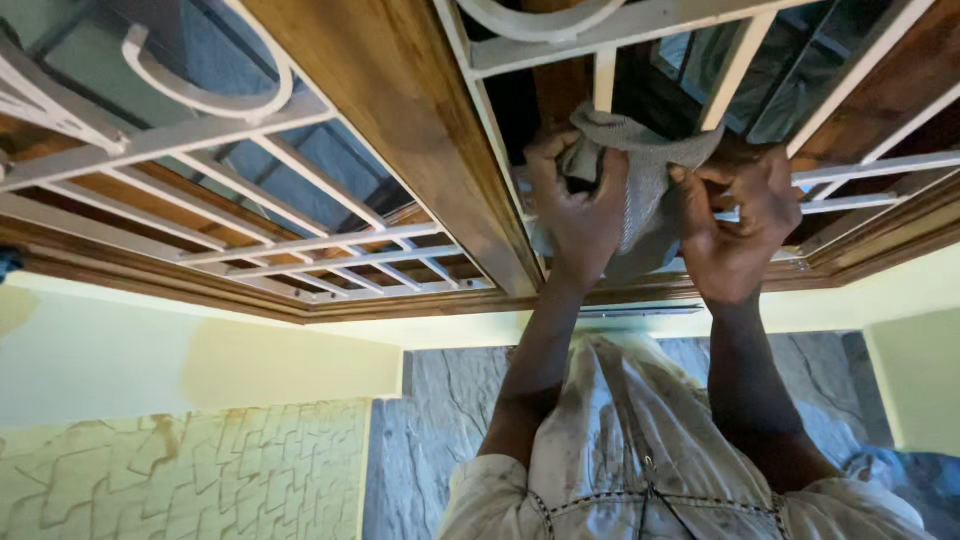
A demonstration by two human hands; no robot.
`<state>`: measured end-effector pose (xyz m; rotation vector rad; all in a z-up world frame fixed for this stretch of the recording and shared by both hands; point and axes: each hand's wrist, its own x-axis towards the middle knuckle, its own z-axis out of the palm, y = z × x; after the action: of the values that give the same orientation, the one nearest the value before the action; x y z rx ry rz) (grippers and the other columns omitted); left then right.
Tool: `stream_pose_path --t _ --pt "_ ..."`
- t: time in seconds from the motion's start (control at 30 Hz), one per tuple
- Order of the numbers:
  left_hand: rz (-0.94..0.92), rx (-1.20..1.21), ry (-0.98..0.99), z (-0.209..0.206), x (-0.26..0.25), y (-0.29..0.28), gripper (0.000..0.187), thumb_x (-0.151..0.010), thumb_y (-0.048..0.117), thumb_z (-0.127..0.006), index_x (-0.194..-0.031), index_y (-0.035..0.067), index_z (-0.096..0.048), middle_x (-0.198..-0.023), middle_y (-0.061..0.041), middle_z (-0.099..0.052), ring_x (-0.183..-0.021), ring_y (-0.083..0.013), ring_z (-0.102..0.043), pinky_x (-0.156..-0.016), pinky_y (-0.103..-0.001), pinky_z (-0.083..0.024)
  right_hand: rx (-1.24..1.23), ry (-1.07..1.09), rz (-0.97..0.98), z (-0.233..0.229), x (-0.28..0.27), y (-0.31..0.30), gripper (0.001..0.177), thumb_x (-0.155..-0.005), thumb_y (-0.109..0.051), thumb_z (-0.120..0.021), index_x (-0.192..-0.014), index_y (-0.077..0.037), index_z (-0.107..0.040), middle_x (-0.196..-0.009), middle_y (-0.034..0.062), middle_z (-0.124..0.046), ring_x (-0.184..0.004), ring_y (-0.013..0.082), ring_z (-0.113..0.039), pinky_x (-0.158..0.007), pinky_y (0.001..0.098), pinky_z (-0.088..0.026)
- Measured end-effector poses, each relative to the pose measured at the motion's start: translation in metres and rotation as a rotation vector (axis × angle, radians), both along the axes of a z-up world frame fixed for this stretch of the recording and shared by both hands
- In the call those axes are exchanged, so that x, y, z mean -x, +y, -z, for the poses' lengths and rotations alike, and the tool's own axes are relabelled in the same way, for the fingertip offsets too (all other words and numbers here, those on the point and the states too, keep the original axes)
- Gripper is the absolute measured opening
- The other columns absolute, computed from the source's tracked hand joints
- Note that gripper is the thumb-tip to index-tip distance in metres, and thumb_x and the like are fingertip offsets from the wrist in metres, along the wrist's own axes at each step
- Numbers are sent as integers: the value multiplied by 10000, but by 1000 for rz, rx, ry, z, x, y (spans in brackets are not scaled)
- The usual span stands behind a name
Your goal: The person wipes the white painted metal grille of a wooden ceiling fixture using a grey cloth. They reach up and rub the surface of the metal bars and decorative elements with both hands, moving systematically across the fixture.
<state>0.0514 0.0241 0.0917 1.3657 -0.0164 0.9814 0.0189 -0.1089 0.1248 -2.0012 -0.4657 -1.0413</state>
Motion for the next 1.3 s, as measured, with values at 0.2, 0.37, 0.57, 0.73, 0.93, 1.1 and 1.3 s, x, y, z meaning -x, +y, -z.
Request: stream_pose_path --t 0.2,0.37,0.57,0.73,0.93,1.1,1.3 --pt "-274 -467 -37 19 19 14 310 -852 36 -797 -1086 35 -594 -1037 -165 -616 -957 -368 -626 -846 -450 -514 38 23 -114 -6 17 14 160 -888 82 -734 -1009 -18 -703 -978 185 -571 -856 298 -592 -707 384 -476" --pt "-327 -670 -229 43 31 20 321 -797 -43 -782 -1035 66 -595 -1070 -156 -615 -1008 -370 -638 -877 -477 -541 187 103 -353 25 13 3 284 -758 89 -644 -1016 -28 -664 -892 157 -613 -839 339 -616 -744 446 -514" --pt "-150 -548 -82 115 49 5 355 -748 -45 -762 -1063 50 -631 -1032 -147 -650 -970 -365 -656 -862 -472 -531 358 439 -249 112 4 -21 134 -795 -41 -757 -892 -41 -665 -835 150 -682 -785 329 -688 -680 428 -548" --pt "98 -112 373 161 66 -14 319 -778 11 -808 -1053 49 -650 -915 -96 -691 -792 -233 -671 -736 -348 -574 -19 657 -323 144 28 -59 125 -872 -65 -750 -977 -41 -686 -862 74 -744 -742 168 -738 -684 312 -577" --pt "145 -207 86 107 91 -6 282 -877 9 -811 -1094 63 -641 -1078 -113 -687 -932 -221 -716 -824 -317 -604 -88 269 -251 107 38 -70 134 -928 -32 -766 -1022 -21 -671 -1072 132 -684 -957 218 -680 -819 302 -532" --pt "-118 -433 -36 49 73 11 372 -808 -24 -792 -1137 41 -632 -1088 -152 -662 -953 -332 -697 -838 -392 -575 -30 176 -105 63 28 -48 199 -910 -30 -784 -1078 -20 -677 -1109 178 -674 -906 275 -632 -779 380 -483" --pt "-111 -467 134 75 50 14 307 -856 -2 -760 -1130 69 -639 -1087 -143 -677 -908 -293 -690 -780 -375 -561 217 119 -96 60 -2 -7 364 -786 7 -734 -1136 -40 -646 -1136 215 -646 -1024 426 -647 -829 486 -543"
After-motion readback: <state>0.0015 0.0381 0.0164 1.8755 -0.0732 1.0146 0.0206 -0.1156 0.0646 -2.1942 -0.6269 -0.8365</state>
